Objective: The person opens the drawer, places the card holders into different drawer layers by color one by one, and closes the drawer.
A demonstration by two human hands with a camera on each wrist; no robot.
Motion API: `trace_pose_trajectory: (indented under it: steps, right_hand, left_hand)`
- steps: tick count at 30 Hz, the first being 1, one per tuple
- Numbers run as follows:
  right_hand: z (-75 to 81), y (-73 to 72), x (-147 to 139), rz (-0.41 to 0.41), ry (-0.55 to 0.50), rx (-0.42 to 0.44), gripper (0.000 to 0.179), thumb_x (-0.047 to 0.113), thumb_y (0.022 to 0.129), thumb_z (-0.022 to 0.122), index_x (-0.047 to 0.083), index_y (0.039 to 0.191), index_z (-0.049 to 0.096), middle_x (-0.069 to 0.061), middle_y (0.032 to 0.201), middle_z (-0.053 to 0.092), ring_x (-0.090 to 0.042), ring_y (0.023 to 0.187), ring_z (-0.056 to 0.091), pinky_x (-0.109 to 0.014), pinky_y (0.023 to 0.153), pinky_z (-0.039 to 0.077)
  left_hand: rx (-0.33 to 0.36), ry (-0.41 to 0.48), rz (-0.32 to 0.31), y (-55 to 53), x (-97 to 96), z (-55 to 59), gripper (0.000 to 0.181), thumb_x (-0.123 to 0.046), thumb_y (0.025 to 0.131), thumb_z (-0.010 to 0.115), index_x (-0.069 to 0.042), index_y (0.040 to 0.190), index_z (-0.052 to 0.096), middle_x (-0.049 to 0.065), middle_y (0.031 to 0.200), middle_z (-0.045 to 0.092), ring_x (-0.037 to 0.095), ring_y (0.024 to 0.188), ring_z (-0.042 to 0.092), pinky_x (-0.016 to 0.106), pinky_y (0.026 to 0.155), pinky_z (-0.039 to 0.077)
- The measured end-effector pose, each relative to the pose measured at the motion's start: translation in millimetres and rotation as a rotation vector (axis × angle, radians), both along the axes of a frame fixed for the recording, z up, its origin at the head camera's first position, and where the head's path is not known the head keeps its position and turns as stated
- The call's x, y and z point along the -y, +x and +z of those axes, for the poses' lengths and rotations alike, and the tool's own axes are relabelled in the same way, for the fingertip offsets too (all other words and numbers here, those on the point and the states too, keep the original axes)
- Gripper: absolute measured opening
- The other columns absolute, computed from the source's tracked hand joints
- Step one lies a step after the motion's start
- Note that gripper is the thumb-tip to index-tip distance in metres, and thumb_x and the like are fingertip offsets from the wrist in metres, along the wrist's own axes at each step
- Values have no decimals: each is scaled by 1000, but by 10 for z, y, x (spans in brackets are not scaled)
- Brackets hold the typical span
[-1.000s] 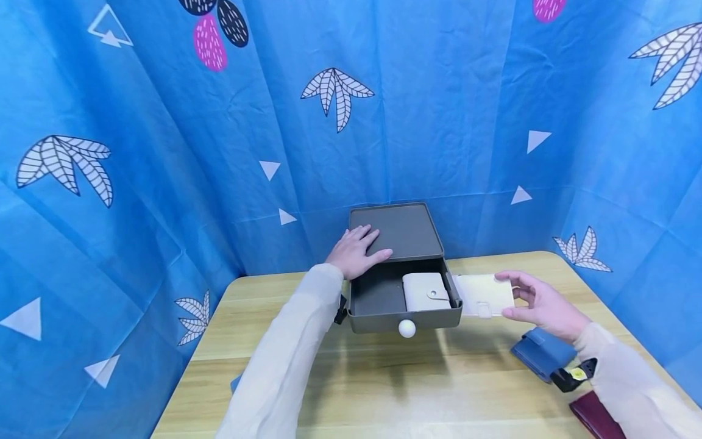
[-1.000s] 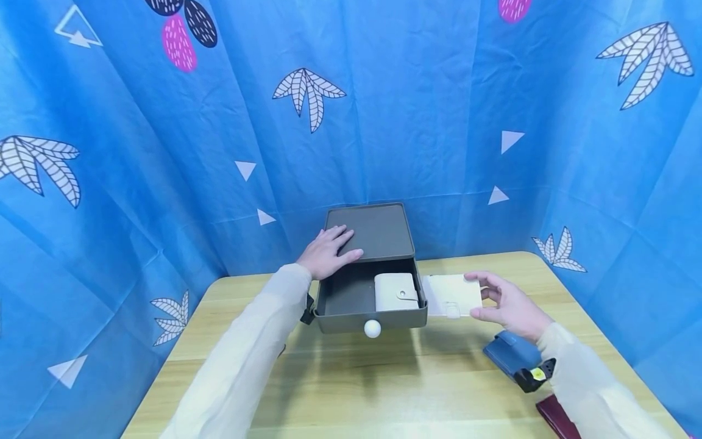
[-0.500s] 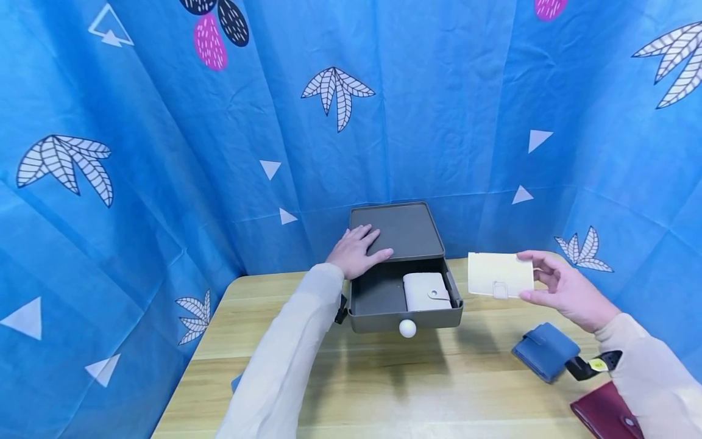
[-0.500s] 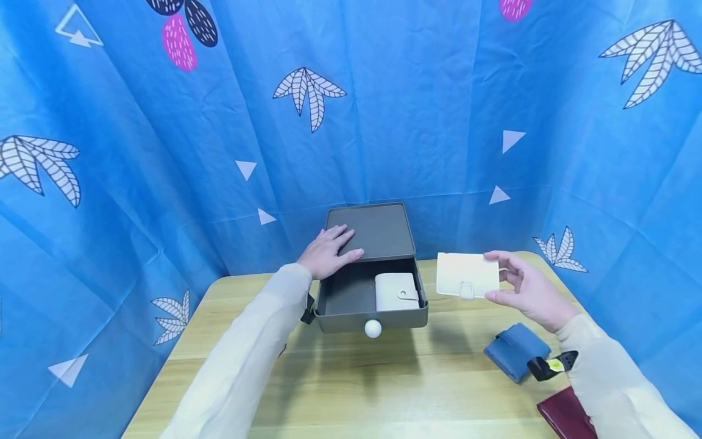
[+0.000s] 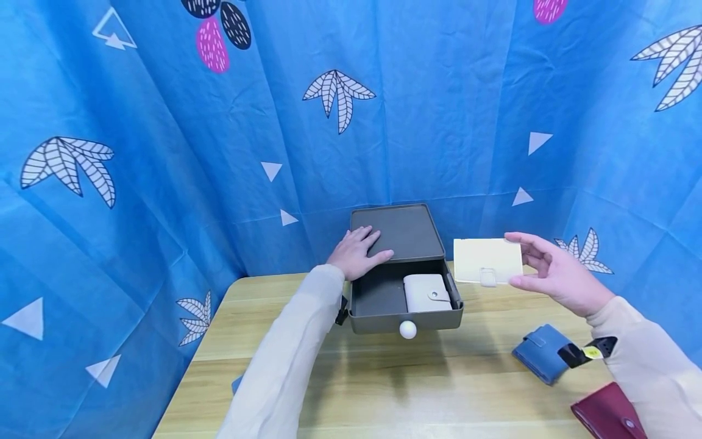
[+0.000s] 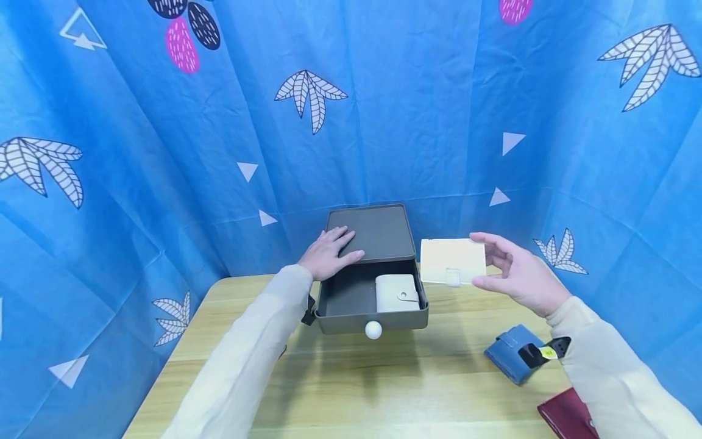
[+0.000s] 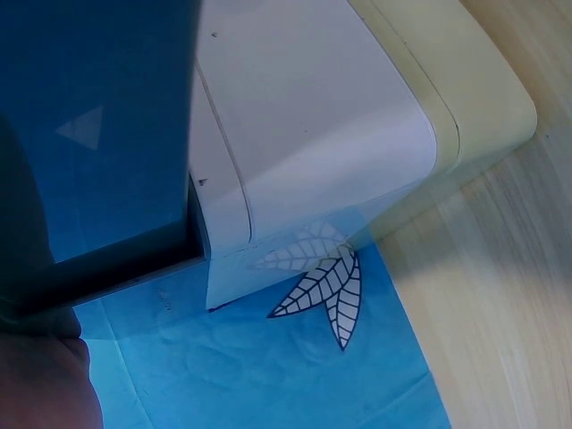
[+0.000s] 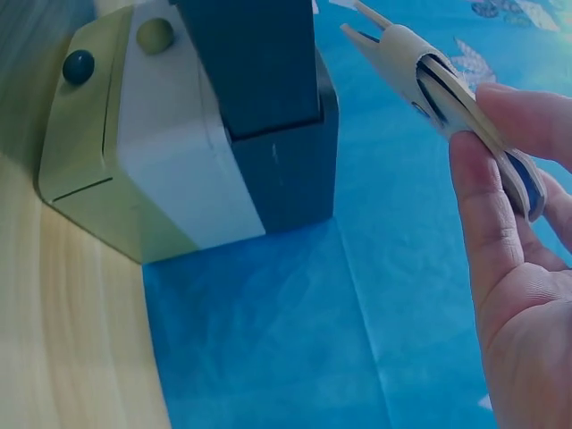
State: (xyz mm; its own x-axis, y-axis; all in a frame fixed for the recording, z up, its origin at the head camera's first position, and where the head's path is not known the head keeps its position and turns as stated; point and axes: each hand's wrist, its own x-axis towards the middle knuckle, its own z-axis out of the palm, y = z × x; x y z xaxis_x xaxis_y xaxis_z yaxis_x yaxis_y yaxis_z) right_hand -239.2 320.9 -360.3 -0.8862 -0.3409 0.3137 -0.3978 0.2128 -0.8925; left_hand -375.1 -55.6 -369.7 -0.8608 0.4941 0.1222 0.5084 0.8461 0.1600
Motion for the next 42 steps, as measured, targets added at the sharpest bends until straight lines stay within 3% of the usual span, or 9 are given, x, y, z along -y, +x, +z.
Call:
trace_pose_trajectory:
  steps: [7,12,19,35,42]
  right_hand:
    - [133,-37,151,-18,60,12,70,5,78,67,15,137,31,-8,128,41,-19,106,51,-33,73,50]
    - [194,-51,273,31,33,51,70,5,77,68,13,136,32,-10,127,41,-23,104,51,-37,72,50]
    - [253,-100,447,60,91,57,69,11,76,70,17,134,34,-8,123,45,-26,102,51,-37,72,50]
    - [310,-222,880,200,175,85,69,11,74,72,15,133,37,-11,116,49,-28,97,51,-37,73,50]
    - [323,-241,1069,190,250,108,69,18,72,74,22,131,38,-8,112,52,-25,96,54,-34,73,50]
  left_hand:
    - [9,-11,7,-7,2,-9,85,-78,75,19,-24,141,24,0,146,17,17,134,8,36,106,2]
    - [17,-12,10,3,3,-2,85,-78,75,19,-25,141,23,-1,147,16,16,134,7,36,106,1]
    - [15,-12,12,3,4,2,86,-78,75,18,-24,141,24,0,147,16,16,134,8,36,106,1]
    - [-2,-34,11,-4,-1,-7,88,-80,73,15,-24,141,25,1,146,17,17,134,9,38,106,3]
    - [-12,-34,14,-18,1,-12,88,-80,73,14,-24,141,26,1,146,18,18,133,10,39,106,5]
